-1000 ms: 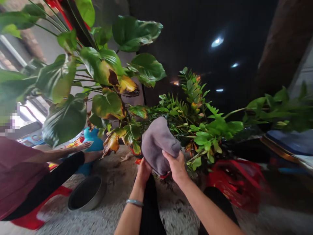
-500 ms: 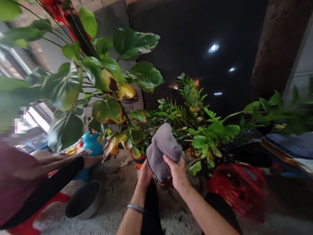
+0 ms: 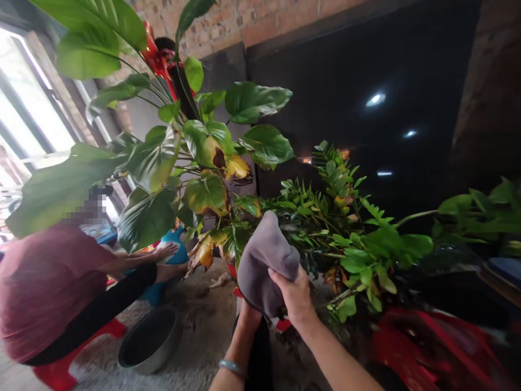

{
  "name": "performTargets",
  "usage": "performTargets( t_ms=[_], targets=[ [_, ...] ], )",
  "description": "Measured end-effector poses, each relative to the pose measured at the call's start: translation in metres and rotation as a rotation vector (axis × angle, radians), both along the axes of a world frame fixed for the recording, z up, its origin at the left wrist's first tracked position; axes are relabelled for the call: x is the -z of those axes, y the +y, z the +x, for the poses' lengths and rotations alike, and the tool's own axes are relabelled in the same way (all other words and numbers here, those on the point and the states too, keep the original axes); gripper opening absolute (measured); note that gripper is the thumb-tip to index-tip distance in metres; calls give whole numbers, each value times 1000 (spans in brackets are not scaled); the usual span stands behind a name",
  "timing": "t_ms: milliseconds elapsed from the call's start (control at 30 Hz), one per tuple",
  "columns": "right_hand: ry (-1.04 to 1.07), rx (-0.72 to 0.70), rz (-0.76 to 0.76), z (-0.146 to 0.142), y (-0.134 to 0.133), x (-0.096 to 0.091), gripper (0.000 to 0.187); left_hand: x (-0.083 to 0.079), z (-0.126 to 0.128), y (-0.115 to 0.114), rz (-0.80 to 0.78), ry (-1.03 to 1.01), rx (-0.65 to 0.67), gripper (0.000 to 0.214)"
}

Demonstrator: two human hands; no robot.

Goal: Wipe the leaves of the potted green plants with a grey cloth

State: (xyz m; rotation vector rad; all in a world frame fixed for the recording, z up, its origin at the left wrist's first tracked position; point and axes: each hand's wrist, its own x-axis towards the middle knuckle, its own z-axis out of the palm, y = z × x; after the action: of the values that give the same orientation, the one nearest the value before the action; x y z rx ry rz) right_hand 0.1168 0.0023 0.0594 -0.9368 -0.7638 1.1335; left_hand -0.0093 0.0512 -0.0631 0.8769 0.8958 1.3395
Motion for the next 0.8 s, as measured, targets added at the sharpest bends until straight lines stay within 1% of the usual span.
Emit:
performTargets(
  t_ms=[33,67,133,167,233,267,300,333,400,433,500,533,567,600,633,667,733,767,800],
  targets=[
    [0,25,11,-1,10,-2,40,-2,2,-2,-23,-54,-1,54],
    [7,38,-14,-2,17,0,38,-5,4,-4,-78,-154,-2,50],
    [16,32,-137,2,19,15,32,-10,5,-9,-207,-349,20,42],
    [12,22,-209,5,14,26,29,-13,5,-10,-256,-410,38,43],
    [-9,-2,-312,13,-6,46,24,-16,3,-13,-304,-463,43,45],
    [-19,-19,-339,18,-17,53,23,-16,2,-13,-315,-479,38,46],
    [-26,-38,-354,21,-27,55,22,-16,2,-13,-322,-488,31,47],
    [-30,-57,-351,24,-33,53,22,-15,1,-13,-322,-495,24,48],
    [-35,-48,-288,27,-33,40,25,-12,1,-11,-312,-504,17,48],
    [-40,-10,-232,27,-26,31,29,-10,1,-10,-305,-505,15,47],
    [-49,116,-98,27,-5,14,39,-7,2,-8,-298,-496,4,45],
    [-35,178,-47,26,6,9,44,-6,2,-8,-302,-486,-8,44],
    [1,221,-34,26,16,9,45,-5,2,-7,-311,-473,-24,43],
    [57,237,-62,25,21,12,44,-5,1,-7,-321,-461,-43,44],
    [126,230,-134,24,23,19,40,-4,1,-7,-328,-451,-61,43],
    [194,206,-239,23,19,29,35,-4,0,-6,-328,-444,-78,43],
    [279,143,-466,20,1,50,25,-2,-3,-6,-307,-440,-96,41],
    [293,117,-543,18,-12,58,24,-1,-4,-6,-295,-439,-92,41],
    [301,96,-582,16,-24,62,23,0,-4,-6,-289,-435,-84,41]
  ],
)
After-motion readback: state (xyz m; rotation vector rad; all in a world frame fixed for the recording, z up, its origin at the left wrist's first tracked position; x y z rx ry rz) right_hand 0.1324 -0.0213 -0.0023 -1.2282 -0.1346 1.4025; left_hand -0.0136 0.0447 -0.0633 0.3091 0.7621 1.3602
